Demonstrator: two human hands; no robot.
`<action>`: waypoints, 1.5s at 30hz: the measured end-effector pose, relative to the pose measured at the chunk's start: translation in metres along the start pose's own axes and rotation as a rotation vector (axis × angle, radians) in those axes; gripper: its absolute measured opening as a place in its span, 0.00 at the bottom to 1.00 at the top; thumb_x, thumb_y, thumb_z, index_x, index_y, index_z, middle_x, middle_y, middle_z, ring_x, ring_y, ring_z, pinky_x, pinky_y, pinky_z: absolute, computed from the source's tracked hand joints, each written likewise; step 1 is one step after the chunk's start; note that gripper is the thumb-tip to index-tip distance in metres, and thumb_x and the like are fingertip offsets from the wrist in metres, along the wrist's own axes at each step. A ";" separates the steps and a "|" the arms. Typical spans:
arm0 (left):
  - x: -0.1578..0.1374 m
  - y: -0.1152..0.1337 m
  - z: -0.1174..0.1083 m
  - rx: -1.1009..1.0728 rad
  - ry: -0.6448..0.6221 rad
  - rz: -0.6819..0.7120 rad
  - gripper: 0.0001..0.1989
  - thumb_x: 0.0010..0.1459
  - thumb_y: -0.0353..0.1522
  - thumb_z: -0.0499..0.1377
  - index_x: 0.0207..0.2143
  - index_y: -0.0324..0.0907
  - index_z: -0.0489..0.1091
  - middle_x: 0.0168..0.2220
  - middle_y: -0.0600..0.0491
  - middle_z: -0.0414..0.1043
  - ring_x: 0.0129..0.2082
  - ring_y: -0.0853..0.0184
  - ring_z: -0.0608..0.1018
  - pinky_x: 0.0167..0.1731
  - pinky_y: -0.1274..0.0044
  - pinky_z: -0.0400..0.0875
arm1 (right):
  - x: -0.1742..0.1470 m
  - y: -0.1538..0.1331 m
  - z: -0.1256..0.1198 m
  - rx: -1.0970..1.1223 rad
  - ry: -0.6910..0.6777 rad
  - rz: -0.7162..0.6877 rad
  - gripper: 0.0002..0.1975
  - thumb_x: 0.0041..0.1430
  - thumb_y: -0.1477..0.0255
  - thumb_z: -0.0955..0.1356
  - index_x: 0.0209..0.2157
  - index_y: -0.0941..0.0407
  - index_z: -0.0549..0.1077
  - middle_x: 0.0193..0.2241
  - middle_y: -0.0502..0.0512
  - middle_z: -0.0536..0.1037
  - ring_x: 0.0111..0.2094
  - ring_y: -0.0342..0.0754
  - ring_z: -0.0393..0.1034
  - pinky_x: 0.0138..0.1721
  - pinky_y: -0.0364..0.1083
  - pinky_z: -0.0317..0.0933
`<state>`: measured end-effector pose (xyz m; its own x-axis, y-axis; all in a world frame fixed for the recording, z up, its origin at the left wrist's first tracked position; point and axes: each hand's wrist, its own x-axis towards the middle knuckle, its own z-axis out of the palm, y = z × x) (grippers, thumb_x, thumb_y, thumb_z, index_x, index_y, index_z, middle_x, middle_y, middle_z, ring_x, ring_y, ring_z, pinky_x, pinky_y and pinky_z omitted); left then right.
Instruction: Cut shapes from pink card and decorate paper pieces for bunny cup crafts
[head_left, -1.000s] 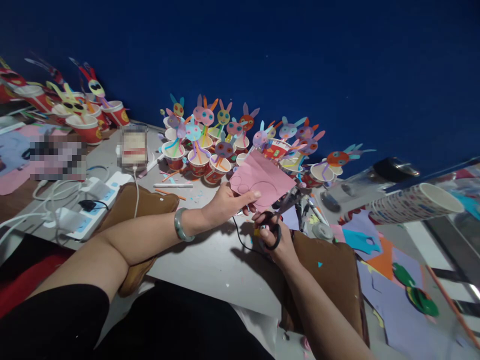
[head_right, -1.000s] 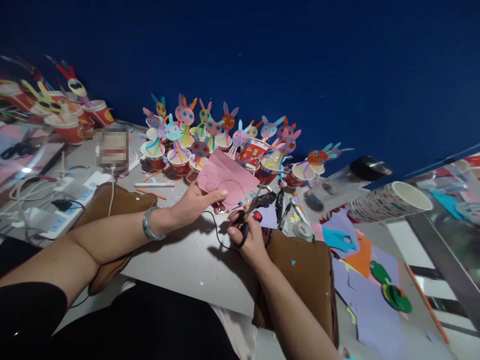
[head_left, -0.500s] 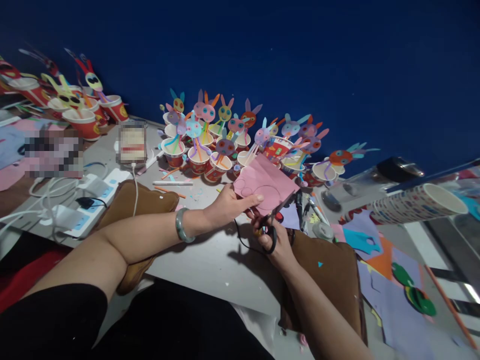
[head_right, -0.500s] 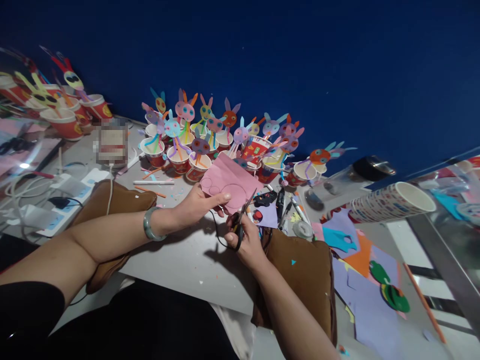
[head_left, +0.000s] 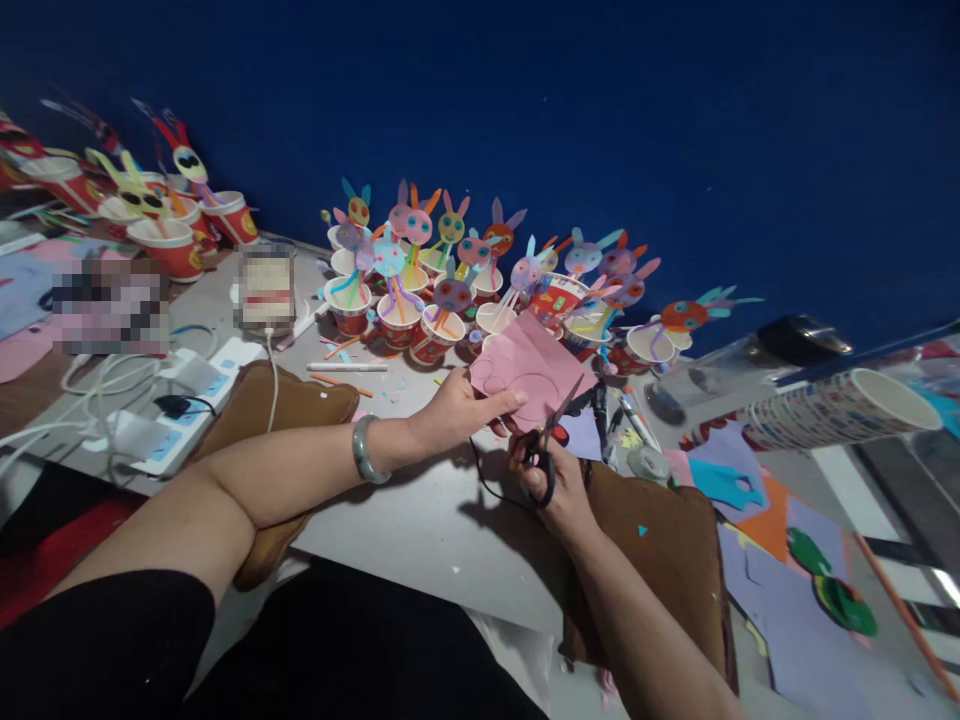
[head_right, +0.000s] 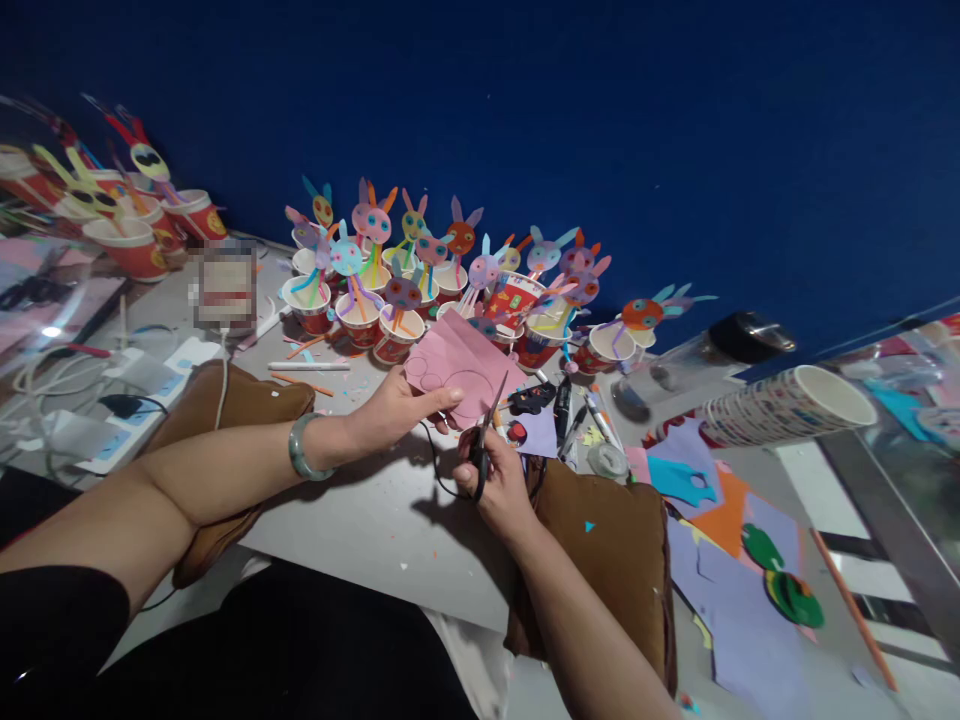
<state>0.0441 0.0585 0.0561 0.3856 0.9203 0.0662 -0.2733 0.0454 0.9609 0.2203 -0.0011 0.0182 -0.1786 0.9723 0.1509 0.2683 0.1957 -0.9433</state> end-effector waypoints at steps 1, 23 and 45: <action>0.000 0.000 0.000 0.002 -0.003 -0.004 0.16 0.51 0.40 0.67 0.27 0.34 0.72 0.24 0.52 0.73 0.21 0.73 0.74 0.24 0.80 0.74 | 0.000 0.000 0.000 -0.002 0.003 -0.004 0.32 0.47 0.38 0.68 0.26 0.55 0.67 0.25 0.50 0.67 0.27 0.45 0.59 0.29 0.45 0.55; -0.001 0.002 -0.001 0.013 -0.020 -0.006 0.16 0.52 0.41 0.66 0.28 0.34 0.73 0.24 0.51 0.74 0.22 0.73 0.75 0.25 0.80 0.75 | 0.001 -0.004 -0.002 -0.019 -0.006 -0.019 0.33 0.48 0.37 0.67 0.26 0.55 0.66 0.25 0.50 0.66 0.26 0.45 0.58 0.28 0.45 0.54; -0.002 0.000 -0.001 -0.003 -0.031 0.008 0.16 0.53 0.40 0.66 0.28 0.34 0.73 0.25 0.51 0.74 0.23 0.73 0.75 0.25 0.80 0.75 | 0.001 -0.002 -0.002 -0.007 -0.016 0.009 0.33 0.47 0.36 0.67 0.27 0.55 0.66 0.24 0.49 0.67 0.26 0.45 0.59 0.27 0.45 0.54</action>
<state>0.0422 0.0570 0.0556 0.4100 0.9083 0.0825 -0.2791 0.0388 0.9595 0.2219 -0.0004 0.0211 -0.1908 0.9719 0.1376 0.2764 0.1877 -0.9425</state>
